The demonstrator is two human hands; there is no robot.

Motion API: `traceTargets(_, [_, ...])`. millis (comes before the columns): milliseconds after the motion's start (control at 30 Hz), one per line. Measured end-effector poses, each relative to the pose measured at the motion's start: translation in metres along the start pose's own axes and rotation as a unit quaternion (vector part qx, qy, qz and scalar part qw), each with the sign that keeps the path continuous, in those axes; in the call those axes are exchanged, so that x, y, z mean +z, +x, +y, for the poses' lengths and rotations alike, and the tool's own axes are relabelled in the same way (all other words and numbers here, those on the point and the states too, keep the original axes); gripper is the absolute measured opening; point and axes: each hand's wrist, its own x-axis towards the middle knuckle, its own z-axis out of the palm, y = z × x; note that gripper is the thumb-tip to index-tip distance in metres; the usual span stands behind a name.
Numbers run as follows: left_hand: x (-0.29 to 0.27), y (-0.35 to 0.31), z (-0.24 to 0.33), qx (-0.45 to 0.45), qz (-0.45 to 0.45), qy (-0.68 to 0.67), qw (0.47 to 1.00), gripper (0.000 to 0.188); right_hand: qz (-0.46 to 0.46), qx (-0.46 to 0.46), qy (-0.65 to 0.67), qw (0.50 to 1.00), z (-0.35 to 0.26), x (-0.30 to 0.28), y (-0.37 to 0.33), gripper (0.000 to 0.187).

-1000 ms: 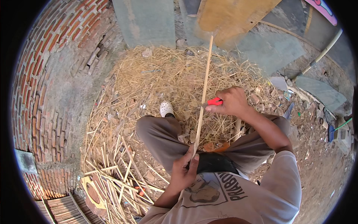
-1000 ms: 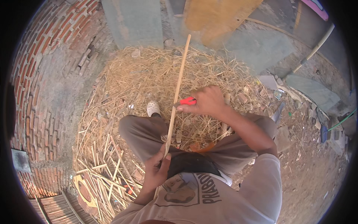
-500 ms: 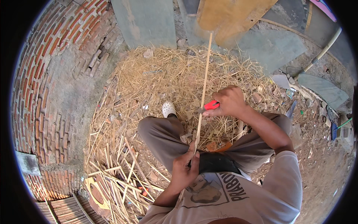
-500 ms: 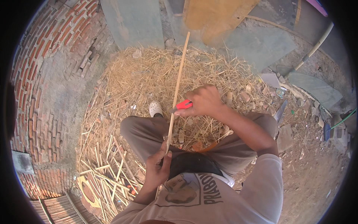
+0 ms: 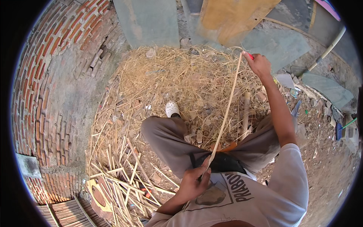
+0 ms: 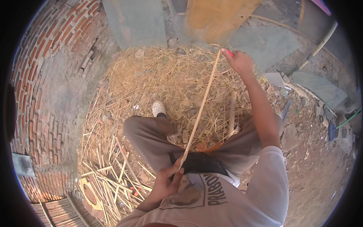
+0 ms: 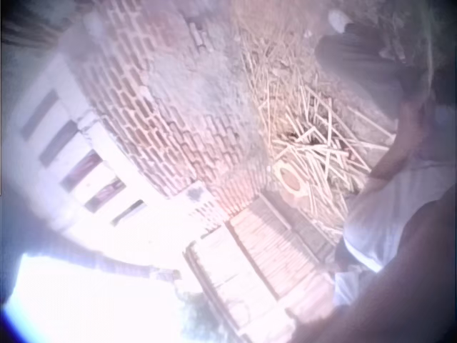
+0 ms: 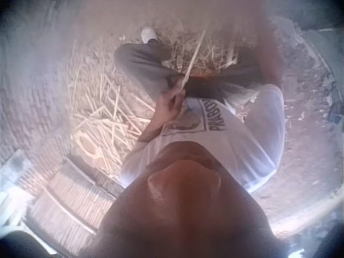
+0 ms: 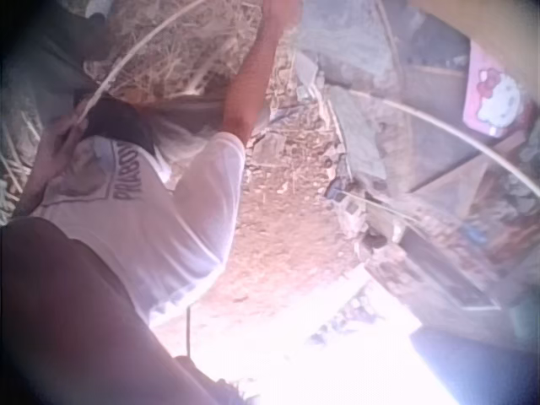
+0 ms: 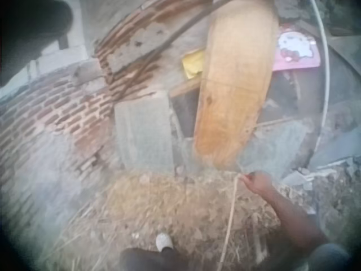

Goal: The person sits cross-legged on the ground and uses a red utility knife to peel the outer layer off a long bamboo stick. They hold the stick with their left hand and scrape the knife along its length with their right hand, removing thin strips of material.

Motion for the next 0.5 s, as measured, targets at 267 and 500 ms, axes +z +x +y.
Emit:
traceTargets(267, [-0.020,0.010,-0.011,-0.129,0.081,-0.256,0.955,0.041,-0.102,-0.100,0.046,0.989,-0.045,-0.014,-0.057,0.083])
traceTargets(500, [-0.012,0.039,-0.023,0.020,0.120,-0.120,0.985,0.039,-0.093,-0.459,0.084,0.879,-0.093,-0.022,-0.180,0.061])
